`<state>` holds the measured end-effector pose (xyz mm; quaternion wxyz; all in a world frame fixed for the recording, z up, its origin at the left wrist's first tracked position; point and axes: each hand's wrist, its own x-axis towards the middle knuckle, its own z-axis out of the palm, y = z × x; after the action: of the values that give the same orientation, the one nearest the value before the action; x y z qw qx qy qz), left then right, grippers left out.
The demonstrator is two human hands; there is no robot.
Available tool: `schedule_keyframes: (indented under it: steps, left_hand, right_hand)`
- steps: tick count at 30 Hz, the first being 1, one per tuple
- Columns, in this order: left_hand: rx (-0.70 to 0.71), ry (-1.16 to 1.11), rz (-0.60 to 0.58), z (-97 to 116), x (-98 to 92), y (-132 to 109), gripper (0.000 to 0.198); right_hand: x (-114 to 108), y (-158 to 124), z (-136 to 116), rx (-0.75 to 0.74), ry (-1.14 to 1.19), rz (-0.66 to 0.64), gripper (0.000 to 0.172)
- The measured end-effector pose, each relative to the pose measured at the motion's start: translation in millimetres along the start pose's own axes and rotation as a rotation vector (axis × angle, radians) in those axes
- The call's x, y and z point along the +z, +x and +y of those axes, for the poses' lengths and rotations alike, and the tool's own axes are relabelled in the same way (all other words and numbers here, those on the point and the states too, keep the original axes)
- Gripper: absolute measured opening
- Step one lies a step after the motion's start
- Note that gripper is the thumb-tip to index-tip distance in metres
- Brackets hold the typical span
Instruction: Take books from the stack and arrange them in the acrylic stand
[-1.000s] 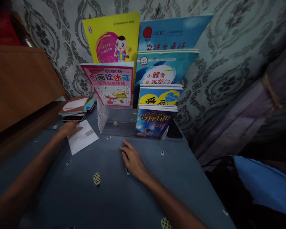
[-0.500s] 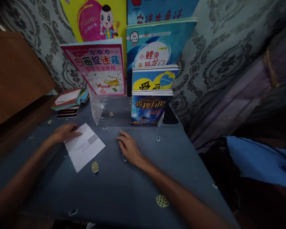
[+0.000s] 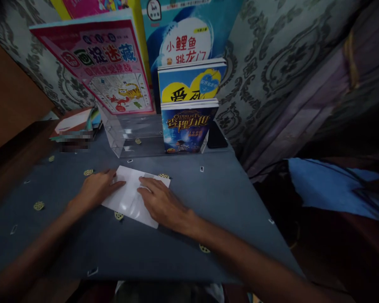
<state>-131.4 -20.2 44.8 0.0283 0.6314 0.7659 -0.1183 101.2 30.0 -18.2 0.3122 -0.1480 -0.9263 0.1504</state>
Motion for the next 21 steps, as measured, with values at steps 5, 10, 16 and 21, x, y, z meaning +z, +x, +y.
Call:
schedule_keyframes:
  steps: [5,10,16,21]
  left_hand:
    - [0.095,-0.065,0.029,31,6.9,-4,0.03]
    - [0.239,-0.118,0.079,51,13.5,-9,0.02]
    - [0.36,-0.027,0.246,60,22.8,-4,0.024]
    - [0.454,-0.098,0.305,64,41.2,10,0.04]
  right_hand:
    - [0,-1,-8,0.024,-0.037,-0.095,0.034]
    - [5,-3,-2,0.116,-0.098,-0.142,0.031]
    - [5,-2,8,0.154,-0.051,-0.123,0.033]
    - [10,2,13,0.225,-0.083,-0.231,0.037]
